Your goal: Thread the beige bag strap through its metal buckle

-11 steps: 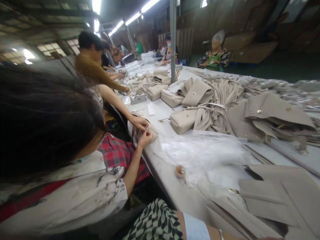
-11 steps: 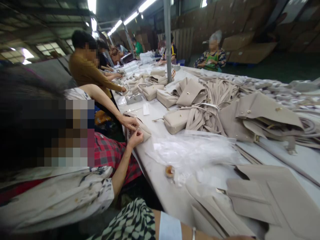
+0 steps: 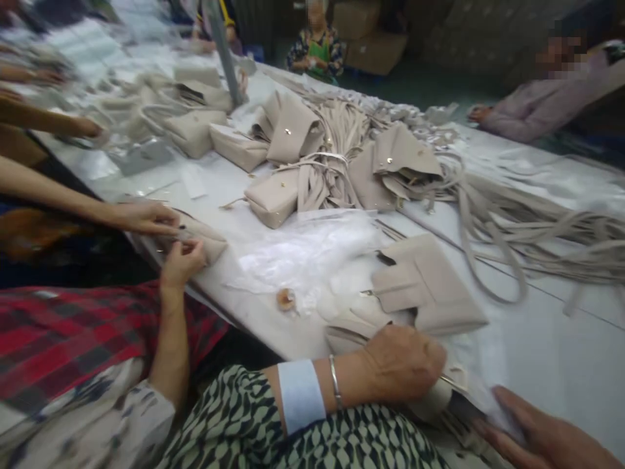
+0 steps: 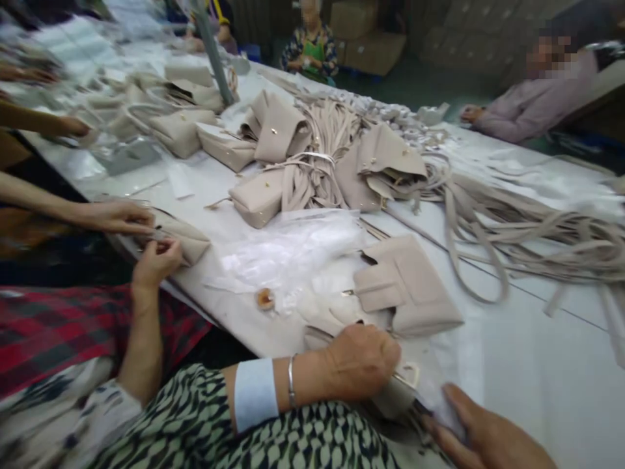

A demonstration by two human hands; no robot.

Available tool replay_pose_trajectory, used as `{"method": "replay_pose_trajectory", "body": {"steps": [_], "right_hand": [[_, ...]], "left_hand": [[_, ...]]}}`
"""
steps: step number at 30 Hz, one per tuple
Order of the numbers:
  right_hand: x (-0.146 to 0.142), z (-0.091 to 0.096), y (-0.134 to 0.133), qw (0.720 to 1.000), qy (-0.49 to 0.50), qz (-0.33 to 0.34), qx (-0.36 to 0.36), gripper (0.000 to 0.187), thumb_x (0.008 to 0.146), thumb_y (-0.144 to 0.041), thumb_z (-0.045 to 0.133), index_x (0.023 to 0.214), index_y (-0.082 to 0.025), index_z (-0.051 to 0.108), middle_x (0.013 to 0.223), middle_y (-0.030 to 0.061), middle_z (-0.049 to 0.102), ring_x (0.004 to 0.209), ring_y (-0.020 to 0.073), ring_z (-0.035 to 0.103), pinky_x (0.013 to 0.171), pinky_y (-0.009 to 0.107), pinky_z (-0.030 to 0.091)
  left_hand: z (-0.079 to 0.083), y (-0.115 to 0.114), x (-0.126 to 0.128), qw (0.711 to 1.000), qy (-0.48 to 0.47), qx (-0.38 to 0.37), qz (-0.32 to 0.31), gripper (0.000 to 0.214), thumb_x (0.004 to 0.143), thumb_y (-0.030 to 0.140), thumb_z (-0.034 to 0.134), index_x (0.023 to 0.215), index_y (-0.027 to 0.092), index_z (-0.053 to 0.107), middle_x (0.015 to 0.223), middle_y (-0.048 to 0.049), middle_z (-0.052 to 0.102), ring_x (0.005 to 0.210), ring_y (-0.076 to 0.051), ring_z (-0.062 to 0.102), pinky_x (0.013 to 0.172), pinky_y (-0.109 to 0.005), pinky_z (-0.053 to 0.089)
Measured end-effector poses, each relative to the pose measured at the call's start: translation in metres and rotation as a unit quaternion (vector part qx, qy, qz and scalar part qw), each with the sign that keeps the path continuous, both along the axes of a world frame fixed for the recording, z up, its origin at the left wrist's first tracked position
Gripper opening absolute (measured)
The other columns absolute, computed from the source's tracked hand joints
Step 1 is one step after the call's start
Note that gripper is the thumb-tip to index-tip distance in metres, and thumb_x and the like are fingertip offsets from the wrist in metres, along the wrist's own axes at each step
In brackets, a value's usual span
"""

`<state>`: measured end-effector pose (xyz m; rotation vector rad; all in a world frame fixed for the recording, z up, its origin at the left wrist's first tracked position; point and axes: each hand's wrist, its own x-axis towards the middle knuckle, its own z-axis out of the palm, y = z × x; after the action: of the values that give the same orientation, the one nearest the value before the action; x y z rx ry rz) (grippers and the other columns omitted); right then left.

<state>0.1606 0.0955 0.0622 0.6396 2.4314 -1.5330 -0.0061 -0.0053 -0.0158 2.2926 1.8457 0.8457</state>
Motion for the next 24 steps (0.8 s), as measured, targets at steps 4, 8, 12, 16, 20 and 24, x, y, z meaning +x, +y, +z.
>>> {"method": "replay_pose_trajectory", "body": {"steps": [4,8,12,16,20,24], "right_hand": [[0.007,0.004,-0.013,0.931,-0.164,-0.027,0.324,0.017,0.077,-0.038,0.053,0.09,-0.026,0.055,0.066,0.0026,0.067,0.059,0.027,0.065,0.052,0.034,0.046],[-0.013,0.013,-0.031,0.894,-0.274,0.041,0.353,0.027,0.078,-0.032,0.056,0.1,-0.018,0.051,0.07,0.0055,0.069,0.061,0.0268,0.066,0.052,0.03,0.041],[-0.014,0.002,-0.038,0.875,-0.279,0.081,0.386,0.011,0.083,-0.029,0.052,0.083,-0.018,0.052,0.062,0.0064,0.067,0.055,0.0265,0.066,0.046,0.028,0.036],[0.001,-0.013,-0.043,0.875,-0.225,0.099,0.417,0.007,0.085,-0.022,0.046,0.088,-0.018,0.051,0.061,0.0046,0.066,0.052,0.0241,0.066,0.045,0.027,0.039],[0.007,-0.019,-0.049,0.873,-0.194,0.09,0.437,0.005,0.087,-0.023,0.046,0.087,-0.019,0.049,0.067,0.0046,0.067,0.056,0.0234,0.067,0.046,0.029,0.044],[0.006,-0.026,-0.047,0.882,-0.148,0.091,0.438,0.009,0.088,-0.028,0.048,0.089,-0.019,0.048,0.074,0.005,0.067,0.063,0.0231,0.067,0.052,0.031,0.049]], "left_hand": [[0.003,-0.002,0.006,0.999,0.002,-0.023,-0.035,0.009,0.088,0.019,0.039,0.083,0.014,0.046,0.074,-0.0058,0.055,0.067,-0.021,0.054,0.055,-0.033,0.044],[0.006,-0.005,0.013,0.996,-0.003,-0.033,-0.087,0.015,0.091,0.021,0.034,0.094,0.012,0.046,0.078,-0.0068,0.055,0.071,-0.022,0.054,0.058,-0.034,0.044],[0.005,-0.008,0.017,0.993,-0.018,-0.053,-0.106,0.014,0.091,0.02,0.034,0.091,0.013,0.046,0.081,-0.0073,0.055,0.074,-0.022,0.053,0.063,-0.035,0.044],[-0.007,-0.018,0.003,0.995,-0.043,-0.017,-0.089,0.024,0.091,0.022,0.038,0.109,0.009,0.046,0.101,-0.0119,0.057,0.097,-0.024,0.053,0.086,-0.041,0.041],[-0.037,-0.041,-0.028,0.991,-0.132,0.014,-0.027,0.07,0.081,0.052,0.054,0.131,0.009,0.031,0.128,-0.0186,0.046,0.125,-0.031,0.034,0.103,-0.047,0.029],[-0.063,-0.06,-0.049,0.977,-0.202,-0.07,0.025,0.064,0.082,0.057,0.051,0.13,0.016,0.039,0.123,-0.013,0.053,0.115,-0.027,0.044,0.099,-0.044,0.033]]}}
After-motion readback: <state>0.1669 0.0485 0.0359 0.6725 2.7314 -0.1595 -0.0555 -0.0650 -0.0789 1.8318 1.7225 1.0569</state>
